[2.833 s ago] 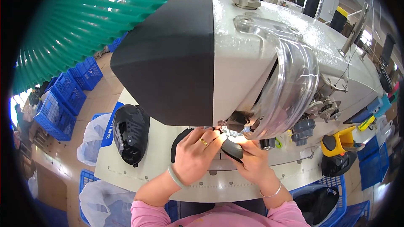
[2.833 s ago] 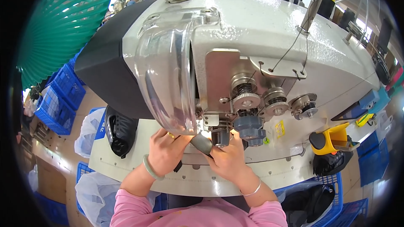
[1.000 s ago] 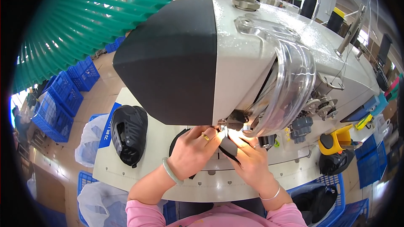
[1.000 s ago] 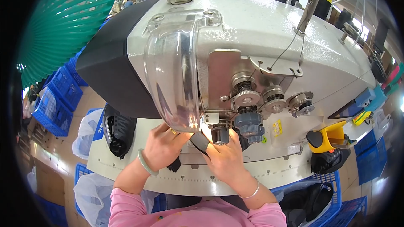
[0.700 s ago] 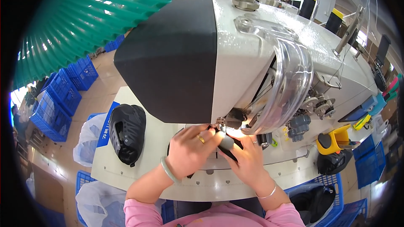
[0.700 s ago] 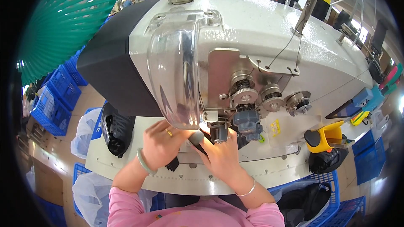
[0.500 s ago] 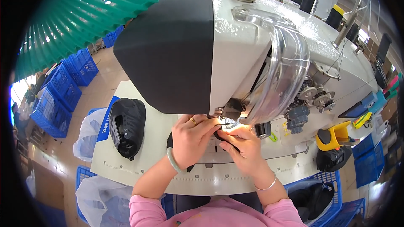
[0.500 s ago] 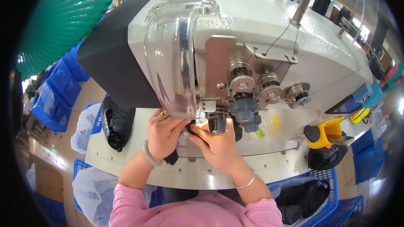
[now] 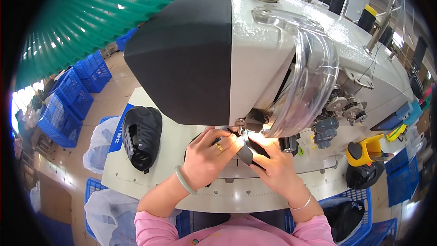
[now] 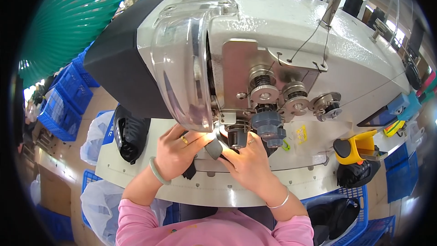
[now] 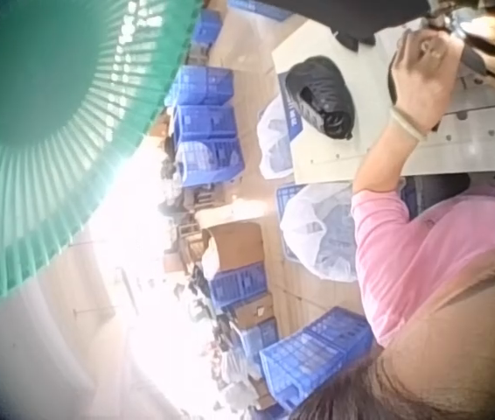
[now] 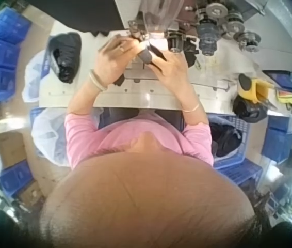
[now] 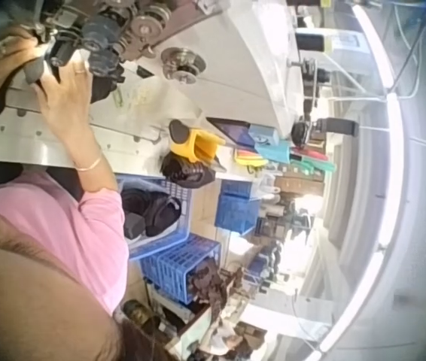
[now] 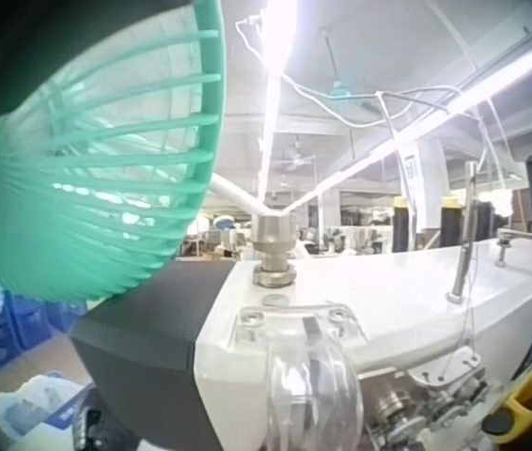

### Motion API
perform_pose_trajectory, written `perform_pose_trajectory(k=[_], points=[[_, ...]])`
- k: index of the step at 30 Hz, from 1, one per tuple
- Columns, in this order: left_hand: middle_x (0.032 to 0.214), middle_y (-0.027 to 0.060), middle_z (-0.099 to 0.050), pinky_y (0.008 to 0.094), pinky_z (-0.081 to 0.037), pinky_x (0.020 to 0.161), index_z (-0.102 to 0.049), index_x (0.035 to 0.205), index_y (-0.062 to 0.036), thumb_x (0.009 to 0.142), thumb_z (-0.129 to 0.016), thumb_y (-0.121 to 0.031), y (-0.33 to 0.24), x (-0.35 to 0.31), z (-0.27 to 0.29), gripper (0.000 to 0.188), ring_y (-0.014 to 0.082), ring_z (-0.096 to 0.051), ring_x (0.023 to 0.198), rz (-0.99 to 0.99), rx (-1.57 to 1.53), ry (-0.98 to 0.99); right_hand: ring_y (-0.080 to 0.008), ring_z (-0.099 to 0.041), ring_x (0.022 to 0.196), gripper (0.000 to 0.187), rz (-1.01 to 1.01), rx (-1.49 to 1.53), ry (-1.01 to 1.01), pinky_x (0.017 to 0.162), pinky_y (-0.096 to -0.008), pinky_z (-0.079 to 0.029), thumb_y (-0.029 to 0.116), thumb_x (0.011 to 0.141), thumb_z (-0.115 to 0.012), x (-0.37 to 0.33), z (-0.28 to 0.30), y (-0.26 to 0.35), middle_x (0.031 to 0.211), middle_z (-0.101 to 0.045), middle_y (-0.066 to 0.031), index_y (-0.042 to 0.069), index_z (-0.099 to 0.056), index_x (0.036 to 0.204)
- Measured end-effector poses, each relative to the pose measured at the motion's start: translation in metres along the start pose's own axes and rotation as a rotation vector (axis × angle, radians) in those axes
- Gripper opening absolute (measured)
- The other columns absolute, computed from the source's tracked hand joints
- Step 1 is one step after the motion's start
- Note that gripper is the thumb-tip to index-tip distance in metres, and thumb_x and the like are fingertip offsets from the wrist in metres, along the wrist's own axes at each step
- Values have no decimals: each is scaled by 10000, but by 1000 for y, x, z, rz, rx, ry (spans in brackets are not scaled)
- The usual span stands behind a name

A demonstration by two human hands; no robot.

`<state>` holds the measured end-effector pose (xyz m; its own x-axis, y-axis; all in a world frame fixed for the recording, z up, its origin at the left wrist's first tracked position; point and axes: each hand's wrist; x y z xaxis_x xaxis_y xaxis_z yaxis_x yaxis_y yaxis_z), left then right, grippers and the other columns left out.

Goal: Operating a post-bed industrial sewing machine to stitch together components of a shoe upper.

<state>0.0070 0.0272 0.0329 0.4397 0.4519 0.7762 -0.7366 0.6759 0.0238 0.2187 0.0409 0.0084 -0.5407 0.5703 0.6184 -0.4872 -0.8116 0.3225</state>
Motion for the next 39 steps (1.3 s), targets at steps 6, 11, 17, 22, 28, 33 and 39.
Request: perform_pose_trajectory(k=[6, 11, 17, 22, 28, 33, 39], points=[[960, 50, -637, 364, -555, 765, -673, 915, -38, 652, -661, -59, -1, 1, 0, 265, 228, -619, 907, 9, 8, 39, -308, -546, 1083, 245, 8, -56, -10, 953, -440, -372, 145, 740, -764, 1, -1, -1, 1188, -617, -70, 129, -681, 970], [1039, 69, -616, 367, -561, 790, -659, 960, -32, 665, -651, -52, -2, -2, -3, 296, 243, -619, 927, 41, 18, 56, -293, -579, 1000, 278, 44, -76, -60, 955, -440, -371, 129, 721, -773, 2, -7, -1, 1032, -668, -47, 126, -675, 981], [970, 39, -667, 317, -555, 665, -691, 950, -55, 625, -664, -6, -6, 0, -5, 330, 228, -638, 815, -7, 63, -55, -302, -590, 971, 322, 90, -90, -109, 950, -457, -384, 83, 687, -760, 2, -10, -5, 959, -678, -56, 98, -677, 997], [889, 7, -662, 302, -526, 611, -704, 928, -78, 641, -656, -12, 5, 0, -6, 298, 195, -630, 698, 267, -231, -63, -301, -595, 988, 379, 118, -133, -166, 946, -467, -398, 49, 652, -742, 2, -16, -5, 963, -679, -55, 87, -682, 1025], [935, 38, -657, 304, -543, 640, -702, 939, -66, 629, -666, -28, -9, -8, -10, 315, 201, -649, 778, 82, 36, -75, -289, -596, 983, 368, 86, -147, -153, 950, -462, -409, 30, 635, -733, -1, -15, -3, 969, -673, -48, 93, -689, 995], [959, 61, -647, 307, -553, 666, -692, 927, -39, 634, -657, -31, -13, -6, -9, 295, 210, -651, 835, 49, 78, -70, -285, -591, 980, 353, 70, -146, -154, 956, -461, -410, 30, 627, -738, 0, -16, -1, 968, -664, -48, 94, -683, 970], [974, 41, -660, 305, -559, 654, -690, 953, -50, 623, -631, -1, -17, -2, -9, 339, 218, -658, 849, 110, 94, -43, -274, -580, 1008, 337, 57, -179, -160, 960, -471, -404, 55, 644, -754, -1, -23, 2, 1048, -654, -64, 84, -663, 967]])
Point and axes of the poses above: each hand's wrist, its own x-axis towards the middle knuckle, its own z-axis out of the back of the hand, y = z × x
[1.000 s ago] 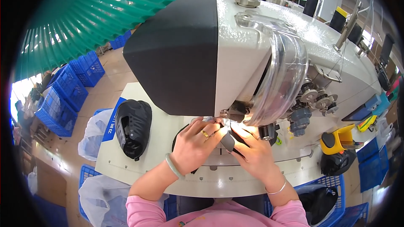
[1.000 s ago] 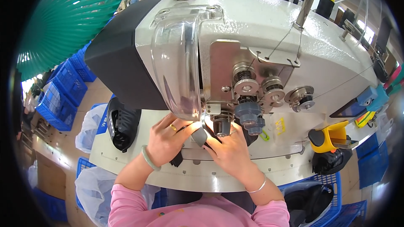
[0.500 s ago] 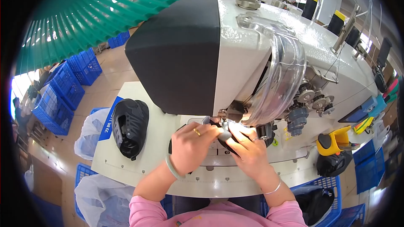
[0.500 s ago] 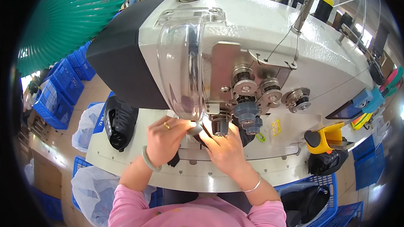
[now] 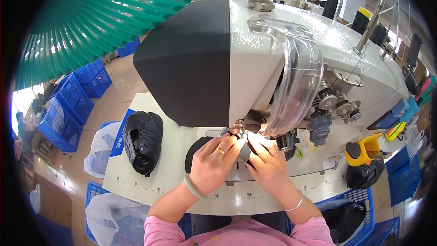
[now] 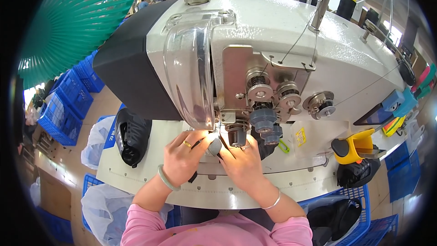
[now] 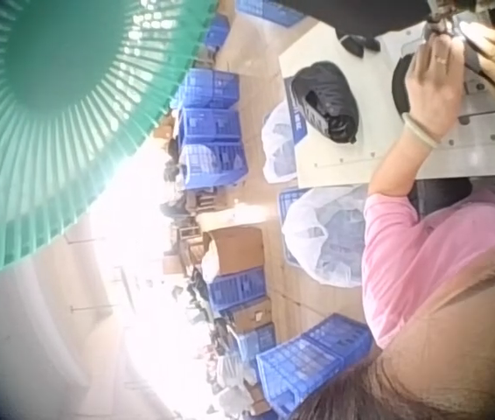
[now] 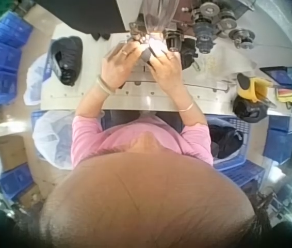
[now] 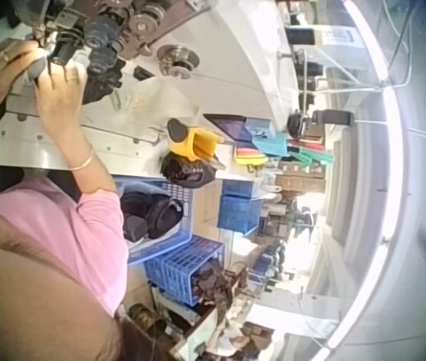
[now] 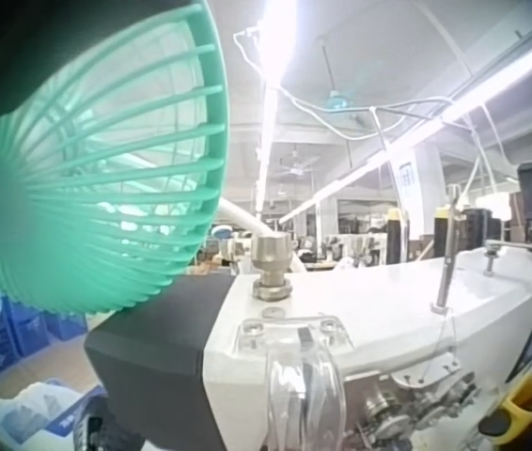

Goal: Operating a post-bed industrial sewing machine to stitch together components of a shoe upper.

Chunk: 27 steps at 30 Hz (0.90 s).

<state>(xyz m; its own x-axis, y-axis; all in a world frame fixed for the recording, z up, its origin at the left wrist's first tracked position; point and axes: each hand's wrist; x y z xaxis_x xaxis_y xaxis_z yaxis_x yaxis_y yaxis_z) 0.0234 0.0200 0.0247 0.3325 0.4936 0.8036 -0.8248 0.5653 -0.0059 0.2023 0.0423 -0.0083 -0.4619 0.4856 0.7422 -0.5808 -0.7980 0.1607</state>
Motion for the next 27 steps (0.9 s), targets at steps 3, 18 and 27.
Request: perform_pose_trajectory(k=[3, 18, 27], points=[[979, 50, -646, 308, -556, 654, -686, 957, -46, 628, -628, 0, 0, 0, 0, 338, 220, -655, 860, 6, 4, 15, -282, -574, 1041, 305, 8, -42, -48, 952, -477, -408, 89, 687, -764, 3, 0, 5, 1094, -646, -88, 84, -663, 975], [1004, 69, -677, 306, -576, 692, -715, 963, -57, 637, -696, -2, 3, -15, -10, 332, 232, -683, 844, 31, -73, -127, -324, -610, 832, 170, -254, 20, 218, 675, -405, -497, 126, 834, -700, -2, 17, -12, 944, -591, -149, 70, -677, 993], [1082, 105, -635, 329, -576, 757, -685, 993, -26, 663, -656, -19, 7, -15, -5, 332, 269, -667, 932, -26, -72, -43, -302, -624, 667, 96, -233, 64, 87, 573, -389, -498, 138, 861, -682, -2, 11, -13, 834, -588, -114, 70, -675, 929]])
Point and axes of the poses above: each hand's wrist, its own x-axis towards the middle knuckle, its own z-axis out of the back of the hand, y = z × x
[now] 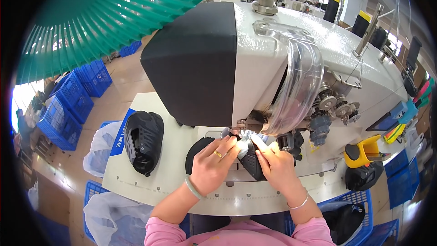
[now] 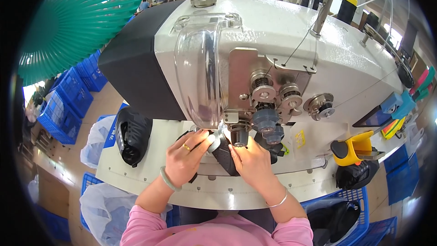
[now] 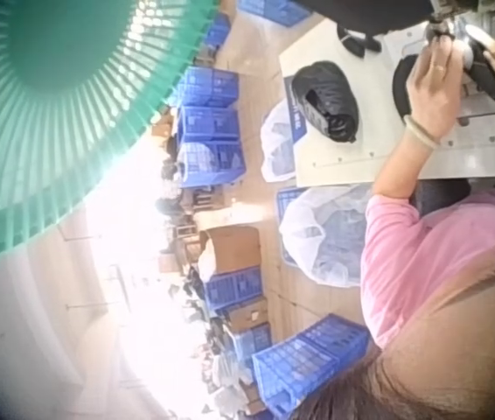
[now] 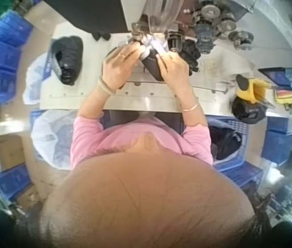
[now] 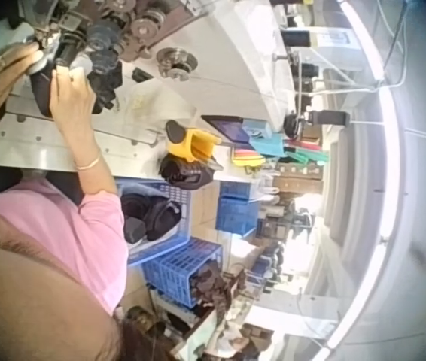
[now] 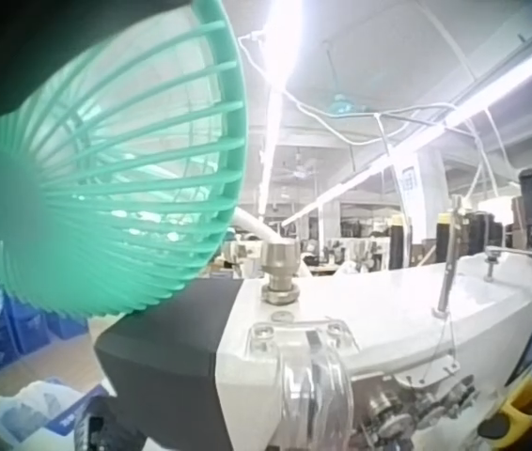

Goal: Operating a post-bed industrial sewing machine to stitch together components of a shoe upper.

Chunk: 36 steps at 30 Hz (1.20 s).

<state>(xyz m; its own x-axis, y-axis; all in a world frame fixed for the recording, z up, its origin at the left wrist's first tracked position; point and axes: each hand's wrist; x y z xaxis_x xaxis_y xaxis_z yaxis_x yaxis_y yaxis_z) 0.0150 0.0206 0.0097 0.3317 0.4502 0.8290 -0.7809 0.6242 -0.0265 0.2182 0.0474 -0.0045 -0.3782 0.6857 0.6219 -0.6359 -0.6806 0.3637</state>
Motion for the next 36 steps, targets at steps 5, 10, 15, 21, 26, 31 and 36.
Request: perform_pose_trajectory(k=[5, 10, 15, 21, 26, 31, 36], points=[[1108, 119, -611, 342, -574, 775, -667, 1005, -8, 686, -637, -18, 1, 3, -2, 320, 276, -660, 963, -17, 10, 42, -296, -619, 657, 95, -23, 0, -30, 559, -381, -496, 150, 864, -687, -2, -4, -1, 810, -571, -109, 63, -656, 881], [1037, 91, -660, 338, -574, 751, -697, 972, -15, 667, -664, 58, 1, 5, -1, 316, 261, -683, 884, -7, 1, -6, -295, -620, 631, 102, 16, -70, -16, 542, -384, -504, 166, 875, -678, -2, -3, 2, 800, -564, -112, 71, -648, 900], [877, 76, -706, 317, -551, 662, -738, 914, -47, 654, -734, 65, 6, 10, 1, 283, 234, -675, 743, 179, -225, -69, -224, -522, 562, 465, 88, -132, -12, 527, -355, -452, 165, 913, -643, -5, -10, 3, 718, -462, -75, 127, -550, 1366], [923, 100, -697, 327, -564, 669, -729, 915, -19, 683, -726, 56, 1, 3, -3, 244, 266, -690, 781, 126, -173, -87, -231, -527, 560, 455, 37, -161, -19, 517, -362, -451, 150, 913, -639, -3, -11, 10, 737, -479, -85, 119, -554, 1359], [962, 103, -689, 332, -584, 711, -724, 928, -14, 690, -695, 67, 4, 4, 0, 253, 286, -694, 812, 89, -149, -57, -302, -643, 633, 243, -17, -101, -1, 526, -394, -526, 169, 905, -643, -1, -10, 13, 847, -584, -140, 64, -647, 1125], [989, 105, -682, 337, -593, 755, -717, 936, -9, 672, -677, 89, 6, 7, 1, 285, 288, -695, 832, 50, -122, -45, -308, -635, 614, 282, -62, -110, -2, 524, -394, -522, 179, 919, -631, -2, -18, 18, 835, -578, -147, 40, -626, 1165], [936, 99, -691, 334, -590, 752, -717, 893, -4, 681, -699, 74, 17, 7, -5, 226, 272, -698, 815, 14, -193, -71, -306, -620, 586, 321, -34, -85, -21, 500, -396, -509, 192, 931, -621, -2, -14, 17, 765, -561, -135, 44, -603, 1215]])
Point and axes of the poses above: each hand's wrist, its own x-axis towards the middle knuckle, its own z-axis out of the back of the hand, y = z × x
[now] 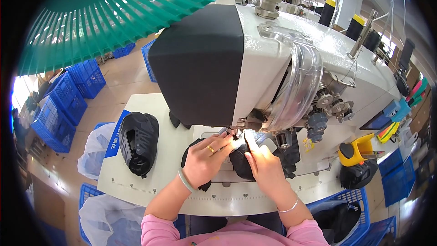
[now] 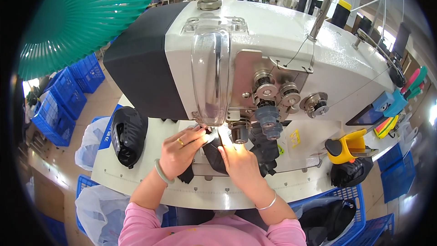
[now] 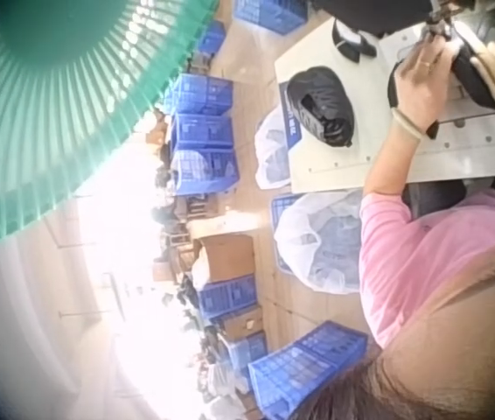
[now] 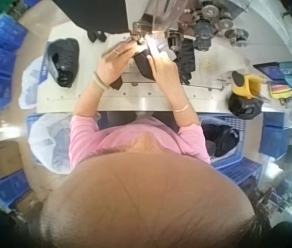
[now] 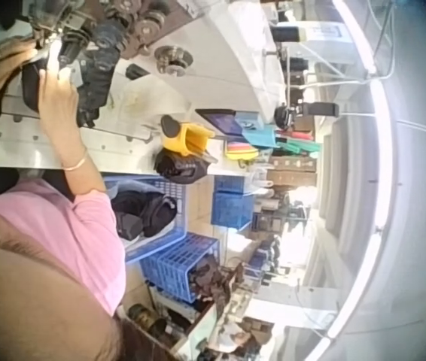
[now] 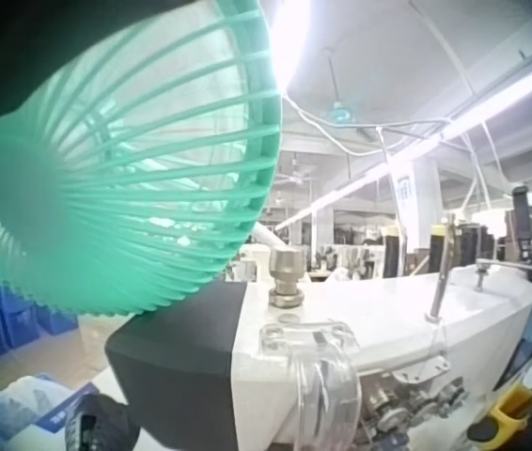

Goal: Operating a post-bed industrial sewing machine to stitch together components of a shoe upper.

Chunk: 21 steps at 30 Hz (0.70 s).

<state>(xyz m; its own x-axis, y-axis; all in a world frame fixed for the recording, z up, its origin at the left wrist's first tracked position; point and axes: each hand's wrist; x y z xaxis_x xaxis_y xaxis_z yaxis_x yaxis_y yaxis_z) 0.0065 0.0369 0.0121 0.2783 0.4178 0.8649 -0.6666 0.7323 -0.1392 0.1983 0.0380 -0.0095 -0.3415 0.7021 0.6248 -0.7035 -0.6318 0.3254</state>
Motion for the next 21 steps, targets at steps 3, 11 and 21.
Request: perform_pose_trajectory(k=[3, 11, 21], points=[[915, 81, -700, 322, -583, 711, -718, 888, -15, 693, -717, 47, 6, 0, 2, 205, 247, -701, 800, 86, -83, -9, -297, -608, 549, 324, 11, 5, 32, 469, -386, -491, 206, 938, -611, 0, 1, 1, 712, -545, -121, 58, -601, 1227], [901, 104, -720, 310, -565, 694, -733, 908, -31, 699, -731, 56, -6, 1, 0, 226, 251, -701, 778, 143, -96, -50, -283, -585, 477, 330, -1, -149, 10, 429, -374, -468, 240, 945, -597, 0, -4, 5, 679, -547, -114, 72, -603, 1229], [921, 102, -702, 340, -594, 800, -720, 895, 1, 696, -694, 76, 2, 1, -3, 214, 269, -707, 835, 18, -37, -34, -317, -568, 533, 470, -70, -75, 47, 510, -404, -467, 157, 940, -594, 6, -2, 10, 648, -536, -125, 73, -499, 1392]])
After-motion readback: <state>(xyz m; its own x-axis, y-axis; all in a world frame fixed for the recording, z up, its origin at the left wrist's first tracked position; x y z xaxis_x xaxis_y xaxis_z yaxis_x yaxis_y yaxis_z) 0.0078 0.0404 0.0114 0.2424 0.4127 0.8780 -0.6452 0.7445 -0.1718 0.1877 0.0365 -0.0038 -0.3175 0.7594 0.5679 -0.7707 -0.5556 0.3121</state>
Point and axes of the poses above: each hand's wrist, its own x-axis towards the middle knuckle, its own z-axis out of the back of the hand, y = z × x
